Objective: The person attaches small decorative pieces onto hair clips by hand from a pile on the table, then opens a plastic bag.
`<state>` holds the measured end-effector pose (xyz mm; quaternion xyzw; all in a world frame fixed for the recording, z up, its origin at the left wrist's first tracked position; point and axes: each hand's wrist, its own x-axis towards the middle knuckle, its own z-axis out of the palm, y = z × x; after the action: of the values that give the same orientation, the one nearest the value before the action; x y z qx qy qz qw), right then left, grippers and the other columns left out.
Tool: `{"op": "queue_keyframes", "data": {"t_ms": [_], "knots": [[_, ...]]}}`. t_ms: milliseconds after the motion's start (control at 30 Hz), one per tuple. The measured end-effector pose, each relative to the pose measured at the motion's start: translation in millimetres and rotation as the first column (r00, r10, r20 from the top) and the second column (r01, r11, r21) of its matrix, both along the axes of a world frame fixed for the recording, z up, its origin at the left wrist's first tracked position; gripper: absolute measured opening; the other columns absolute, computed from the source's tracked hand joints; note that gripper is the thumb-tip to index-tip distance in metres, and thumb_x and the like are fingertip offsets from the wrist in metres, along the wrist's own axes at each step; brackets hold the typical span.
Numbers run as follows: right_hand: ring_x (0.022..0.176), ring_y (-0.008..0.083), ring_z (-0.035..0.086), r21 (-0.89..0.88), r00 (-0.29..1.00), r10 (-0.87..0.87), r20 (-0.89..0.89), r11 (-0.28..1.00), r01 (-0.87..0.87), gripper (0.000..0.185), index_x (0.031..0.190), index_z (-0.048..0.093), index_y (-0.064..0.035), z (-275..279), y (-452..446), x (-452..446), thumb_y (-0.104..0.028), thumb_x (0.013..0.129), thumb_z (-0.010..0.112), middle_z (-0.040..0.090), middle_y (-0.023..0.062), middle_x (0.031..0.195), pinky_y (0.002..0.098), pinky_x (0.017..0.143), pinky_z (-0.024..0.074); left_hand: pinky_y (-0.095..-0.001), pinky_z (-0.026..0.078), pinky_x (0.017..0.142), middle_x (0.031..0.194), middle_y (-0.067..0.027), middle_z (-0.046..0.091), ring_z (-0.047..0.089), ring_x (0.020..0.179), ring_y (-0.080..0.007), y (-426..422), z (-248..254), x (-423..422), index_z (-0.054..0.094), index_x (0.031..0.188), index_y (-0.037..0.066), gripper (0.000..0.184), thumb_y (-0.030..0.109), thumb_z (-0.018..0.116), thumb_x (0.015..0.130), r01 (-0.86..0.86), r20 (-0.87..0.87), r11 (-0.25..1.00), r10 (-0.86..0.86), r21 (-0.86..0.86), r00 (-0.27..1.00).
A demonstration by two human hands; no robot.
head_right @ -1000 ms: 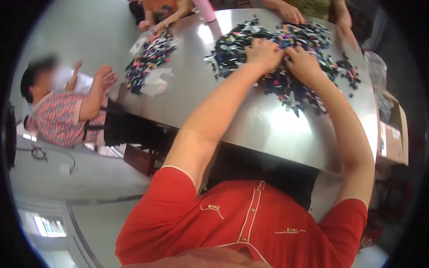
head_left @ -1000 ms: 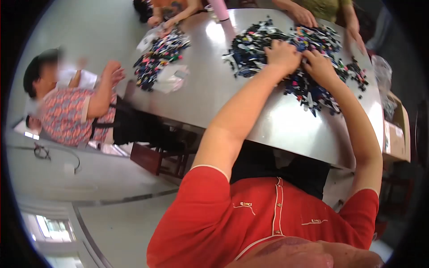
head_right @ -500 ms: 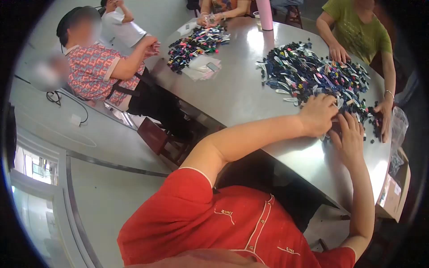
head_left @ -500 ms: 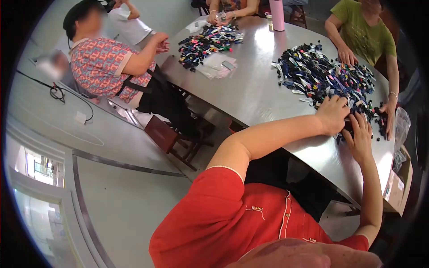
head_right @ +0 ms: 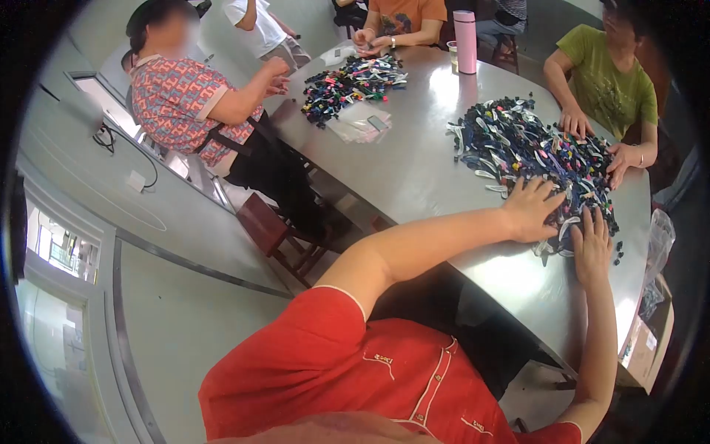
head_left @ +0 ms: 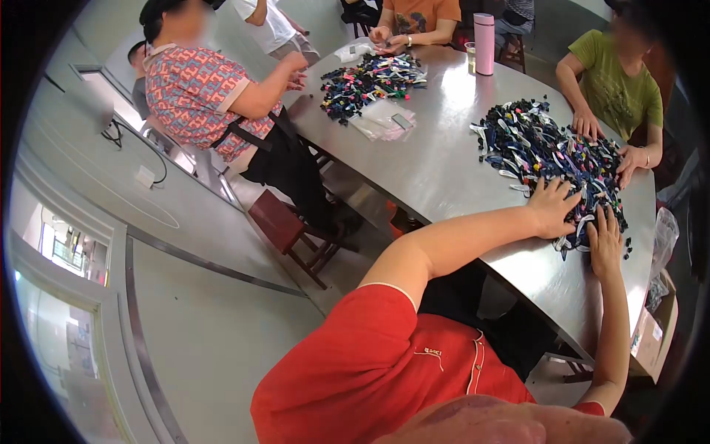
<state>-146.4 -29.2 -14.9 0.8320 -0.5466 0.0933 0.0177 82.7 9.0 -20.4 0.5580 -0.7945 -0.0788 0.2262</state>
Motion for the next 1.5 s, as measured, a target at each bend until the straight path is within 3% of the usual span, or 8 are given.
{"op": "queue_keyframes", "data": {"t_ms": [200, 267, 300, 433, 567, 1233, 1400, 1500], "knots": [[0.144, 0.0352, 0.037, -0.098, 0.999, -0.052, 0.01, 0.994, 0.052, 0.052, 0.152, 0.042, -0.0142, -21.7, -45.2, 8.1, -0.039, 0.106, 0.038, 0.038, 0.0173, 0.157, 0.0527, 0.115, 0.0295, -0.0635, 0.021, 0.115, 0.146, -0.0211, 0.044, 0.036, 0.139, -0.04, 7.8, -7.7, -10.3, 0.057, 0.134, 0.009, 0.059, 0.044, 0.066, 0.087, -0.038, -0.017, 0.99, 0.036, -0.138, 0.999], [0.141, 0.0359, 0.041, -0.199, 0.991, 0.127, 0.034, 0.973, -0.118, 0.049, 0.148, 0.046, -0.0088, -44.9, -76.0, -1.8, -0.035, 0.107, 0.038, 0.043, 0.0196, 0.153, 0.0472, 0.115, 0.0321, -0.0614, 0.024, 0.113, 0.141, -0.0201, 0.048, 0.039, 0.135, -0.0388, 1.4, -21.6, -18.2, 0.06, 0.126, 0.009, 0.051, 0.04, 0.067, 0.086, -0.012, -0.039, 0.974, 0.003, -0.225, 0.999], [0.137, 0.038, 0.045, -0.208, 0.963, 0.187, 0.196, 0.967, -0.145, 0.045, 0.142, 0.05, -0.0025, -33.5, -64.3, 5.8, -0.027, 0.106, 0.041, 0.048, 0.0219, 0.147, 0.0433, 0.114, 0.0346, -0.0594, 0.026, 0.112, 0.136, -0.0192, 0.052, 0.043, 0.131, -0.0375, -1.1, -26.0, -21.1, 0.063, 0.119, 0.008, 0.044, 0.036, 0.069, 0.085, 0.015, -0.058, 0.952, -0.034, -0.307, 0.998], [0.129, 0.0393, 0.051, -0.157, 0.841, 0.321, 0.435, 0.947, -0.28, 0.036, 0.132, 0.056, 0.0029, -20.1, -46.0, 15.4, -0.015, 0.102, 0.049, 0.052, 0.0232, 0.141, 0.0438, 0.11, 0.0391, -0.0505, 0.035, 0.106, 0.117, -0.0143, 0.055, 0.049, 0.119, -0.0339, -2.7, -27.9, -24.1, 0.063, 0.107, 0.008, 0.034, 0.021, 0.073, 0.078, 0.042, -0.086, 0.929, -0.079, -0.369, 0.993], [0.124, 0.04, 0.054, -0.222, 0.83, 0.387, 0.401, 0.92, -0.322, 0.032, 0.125, 0.06, 0.0046, -11.6, -22.2, 14.9, -0.009, 0.096, 0.059, 0.058, 0.0226, 0.134, 0.0436, 0.108, 0.041, -0.0478, 0.036, 0.103, 0.115, -0.0134, 0.055, 0.05, 0.118, -0.0333, -2.4, -28.8, -21.6, 0.063, 0.103, 0.008, 0.032, 0.019, 0.073, 0.075, 0.07, -0.107, 0.909, -0.125, -0.411, 0.986], [0.12, 0.0376, 0.056, -0.227, 0.853, 0.387, 0.351, 0.919, -0.323, 0.032, 0.123, 0.061, 0.0026, -2.9, -15.2, 23.0, -0.004, 0.092, 0.06, 0.059, 0.0191, 0.132, 0.0428, 0.104, 0.0432, -0.0486, 0.038, 0.099, 0.11, -0.0145, 0.055, 0.051, 0.112, -0.0362, -0.3, -20.6, -16.8, 0.065, 0.096, 0.006, 0.029, 0.014, 0.073, 0.07, 0.061, -0.19, 0.913, -0.148, -0.403, 0.971], [0.114, 0.0382, 0.059, -0.26, 0.798, 0.49, 0.351, 0.87, -0.419, 0.03, 0.113, 0.065, 0.0013, 9.6, -8.9, 25.6, -0.003, 0.084, 0.064, 0.063, 0.0182, 0.124, 0.0434, 0.1, 0.0467, -0.0488, 0.041, 0.091, 0.104, -0.014, 0.056, 0.052, 0.104, -0.0354, 8.5, -8.9, -15.3, 0.067, 0.094, 0.008, 0.029, 0.019, 0.075, 0.068, 0.093, -0.177, 0.907, -0.18, -0.411, 0.968], [0.121, 0.037, 0.057, -0.152, 0.79, 0.508, 0.343, 0.86, -0.487, 0.028, 0.114, 0.065, -0.0007, 15.0, -10.4, 22.7, -0.006, 0.087, 0.065, 0.062, 0.0165, 0.126, 0.0428, 0.105, 0.0431, -0.0488, 0.042, 0.088, 0.1, -0.0124, 0.056, 0.054, 0.101, -0.0345, 5.3, -7.4, -13.8, 0.066, 0.09, 0.01, 0.026, 0.019, 0.075, 0.068, 0.123, -0.141, 0.907, -0.195, -0.402, 0.971]]}}
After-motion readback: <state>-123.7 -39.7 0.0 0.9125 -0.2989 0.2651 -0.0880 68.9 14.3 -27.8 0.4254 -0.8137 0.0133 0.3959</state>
